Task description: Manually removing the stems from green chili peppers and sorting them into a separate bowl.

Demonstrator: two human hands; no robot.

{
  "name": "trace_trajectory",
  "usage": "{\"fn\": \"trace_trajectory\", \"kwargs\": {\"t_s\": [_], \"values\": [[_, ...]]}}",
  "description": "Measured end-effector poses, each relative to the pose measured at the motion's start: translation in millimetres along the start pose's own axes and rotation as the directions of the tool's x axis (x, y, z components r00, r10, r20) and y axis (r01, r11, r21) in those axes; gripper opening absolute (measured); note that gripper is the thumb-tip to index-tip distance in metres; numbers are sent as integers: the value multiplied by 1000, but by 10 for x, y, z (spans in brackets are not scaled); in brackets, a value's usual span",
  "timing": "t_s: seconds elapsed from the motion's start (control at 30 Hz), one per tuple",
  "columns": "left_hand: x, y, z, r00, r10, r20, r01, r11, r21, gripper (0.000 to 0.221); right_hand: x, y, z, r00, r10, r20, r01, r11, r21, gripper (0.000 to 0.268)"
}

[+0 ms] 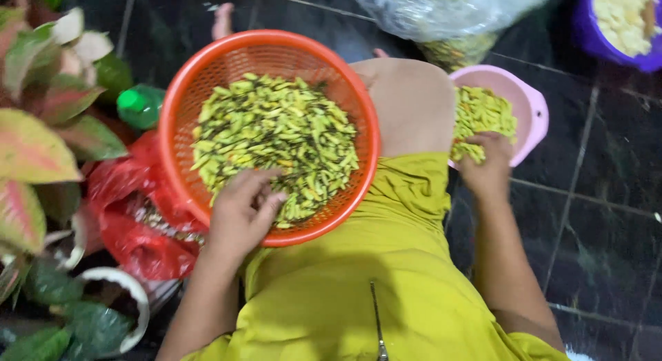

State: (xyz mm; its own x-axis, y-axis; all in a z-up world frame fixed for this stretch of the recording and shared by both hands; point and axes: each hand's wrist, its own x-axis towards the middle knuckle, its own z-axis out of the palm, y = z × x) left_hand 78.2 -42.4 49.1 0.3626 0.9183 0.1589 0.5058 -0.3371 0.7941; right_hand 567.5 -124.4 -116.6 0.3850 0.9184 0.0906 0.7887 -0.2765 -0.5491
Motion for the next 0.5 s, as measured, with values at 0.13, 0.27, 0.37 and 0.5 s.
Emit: {"fn": "trace_trajectory", "kwargs": {"t_s": [0.13, 0.27, 0.37, 0.5], "values": [[92, -342, -438, 907, 251, -339, -132, 932, 337, 42, 30, -865, -254, 999, 44, -17, -30, 870, 492, 18], [356, -233, -605, 900, 195, -390, -12, 906, 424, 80, -118, -2128, -161, 908, 33, 418, -208, 901, 381, 34], [445, -83, -560, 935, -242, -260, 304, 924, 231, 91, -154, -2441, -66, 771, 133, 623, -174, 985, 5, 68], [349, -221, -495, 950, -185, -251, 245, 941, 234, 96, -290, -2264, 34, 817, 74, 571, -331, 872, 361, 44]]}}
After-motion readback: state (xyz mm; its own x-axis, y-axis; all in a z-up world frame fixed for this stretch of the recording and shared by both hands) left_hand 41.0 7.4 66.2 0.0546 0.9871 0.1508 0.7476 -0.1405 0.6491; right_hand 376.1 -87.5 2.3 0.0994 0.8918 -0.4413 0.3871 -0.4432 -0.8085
